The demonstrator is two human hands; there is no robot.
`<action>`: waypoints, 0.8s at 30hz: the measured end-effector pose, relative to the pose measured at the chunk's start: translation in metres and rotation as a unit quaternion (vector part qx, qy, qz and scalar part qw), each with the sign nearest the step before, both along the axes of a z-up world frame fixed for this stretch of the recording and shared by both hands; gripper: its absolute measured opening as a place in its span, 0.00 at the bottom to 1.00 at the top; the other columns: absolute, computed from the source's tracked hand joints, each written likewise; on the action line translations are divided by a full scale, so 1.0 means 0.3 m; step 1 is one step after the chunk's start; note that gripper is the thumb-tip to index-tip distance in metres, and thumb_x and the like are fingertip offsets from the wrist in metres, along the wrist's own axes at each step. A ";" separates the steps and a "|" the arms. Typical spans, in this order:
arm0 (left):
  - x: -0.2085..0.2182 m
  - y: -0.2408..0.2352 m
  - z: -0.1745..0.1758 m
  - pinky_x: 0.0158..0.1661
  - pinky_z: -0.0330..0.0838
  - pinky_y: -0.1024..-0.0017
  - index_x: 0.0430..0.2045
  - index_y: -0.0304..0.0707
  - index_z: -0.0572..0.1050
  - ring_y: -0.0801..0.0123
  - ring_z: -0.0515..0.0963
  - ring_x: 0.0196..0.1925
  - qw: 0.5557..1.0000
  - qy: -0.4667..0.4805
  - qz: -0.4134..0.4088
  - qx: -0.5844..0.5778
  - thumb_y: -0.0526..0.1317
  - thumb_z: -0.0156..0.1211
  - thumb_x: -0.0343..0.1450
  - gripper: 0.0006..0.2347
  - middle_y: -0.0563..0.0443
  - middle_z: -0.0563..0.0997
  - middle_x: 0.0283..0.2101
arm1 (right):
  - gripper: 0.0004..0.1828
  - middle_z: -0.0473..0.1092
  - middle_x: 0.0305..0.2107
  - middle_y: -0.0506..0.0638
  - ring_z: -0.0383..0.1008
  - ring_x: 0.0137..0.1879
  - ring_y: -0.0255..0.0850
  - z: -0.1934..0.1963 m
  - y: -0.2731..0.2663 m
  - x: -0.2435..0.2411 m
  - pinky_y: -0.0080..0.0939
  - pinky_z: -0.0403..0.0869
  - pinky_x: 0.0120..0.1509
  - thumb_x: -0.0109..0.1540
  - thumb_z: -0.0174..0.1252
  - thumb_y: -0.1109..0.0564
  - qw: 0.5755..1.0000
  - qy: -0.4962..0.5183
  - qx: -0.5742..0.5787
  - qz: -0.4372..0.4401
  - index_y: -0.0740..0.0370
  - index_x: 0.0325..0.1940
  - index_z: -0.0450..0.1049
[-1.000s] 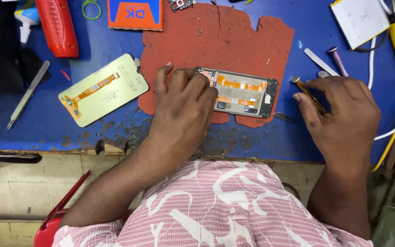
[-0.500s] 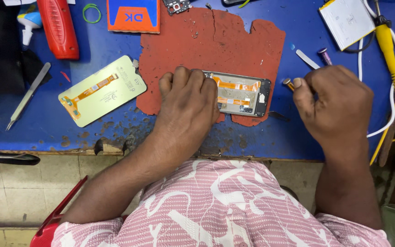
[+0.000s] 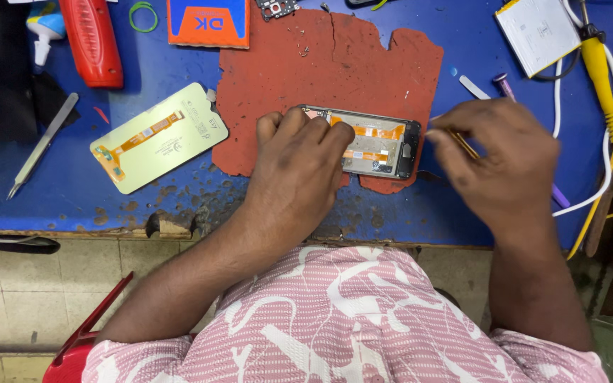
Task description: The person disassembles a mobile phone on a workbench, using tweezers and a screwdriver to remove screws and internal components. They detach a small black part, place it on the phone, and continue adjusting internal parts with tools.
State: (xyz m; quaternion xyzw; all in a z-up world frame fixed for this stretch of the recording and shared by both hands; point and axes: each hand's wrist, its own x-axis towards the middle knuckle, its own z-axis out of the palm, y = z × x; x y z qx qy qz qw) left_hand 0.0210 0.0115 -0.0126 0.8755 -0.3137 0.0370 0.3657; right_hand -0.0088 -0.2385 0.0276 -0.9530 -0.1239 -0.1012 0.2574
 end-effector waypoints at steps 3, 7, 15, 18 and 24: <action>0.002 -0.002 -0.001 0.47 0.58 0.57 0.42 0.37 0.72 0.60 0.74 0.42 0.998 0.057 0.008 -0.019 0.30 0.62 0.70 0.10 0.50 0.77 0.35 | 0.07 0.78 0.41 0.54 0.81 0.44 0.42 -0.009 0.041 0.004 0.38 0.78 0.48 0.65 0.70 0.63 0.996 0.058 0.049 0.043 0.65 0.44 0.78; 0.009 -0.004 -0.009 0.45 0.58 0.58 0.41 0.38 0.68 0.60 0.77 0.39 0.991 0.118 0.027 -0.053 0.30 0.62 0.69 0.11 0.52 0.78 0.31 | 0.14 0.78 0.44 0.56 0.81 0.47 0.45 -0.023 0.084 0.039 0.41 0.79 0.49 0.62 0.68 0.63 0.985 0.121 0.073 0.097 0.66 0.51 0.78; 0.009 -0.008 -0.031 0.48 0.59 0.58 0.42 0.39 0.66 0.65 0.79 0.38 0.985 0.132 0.042 -0.106 0.28 0.62 0.70 0.12 0.54 0.76 0.30 | 0.19 0.78 0.48 0.57 0.83 0.52 0.46 -0.050 0.142 0.091 0.41 0.81 0.52 0.64 0.63 0.64 0.967 0.202 0.099 0.118 0.65 0.60 0.73; 0.009 -0.008 -0.036 0.48 0.59 0.59 0.42 0.39 0.65 0.67 0.80 0.37 0.980 0.153 0.056 -0.111 0.29 0.63 0.71 0.12 0.55 0.77 0.31 | 0.22 0.77 0.48 0.58 0.82 0.52 0.46 -0.056 0.145 0.097 0.40 0.82 0.53 0.63 0.62 0.65 0.961 0.232 0.100 0.113 0.65 0.61 0.71; 0.015 0.001 -0.039 0.48 0.61 0.61 0.42 0.41 0.65 0.72 0.81 0.34 0.968 0.212 0.063 -0.119 0.31 0.64 0.71 0.13 0.57 0.78 0.31 | 0.23 0.76 0.48 0.58 0.82 0.52 0.45 -0.050 0.148 0.106 0.40 0.82 0.52 0.62 0.62 0.66 0.951 0.259 0.117 0.120 0.66 0.62 0.70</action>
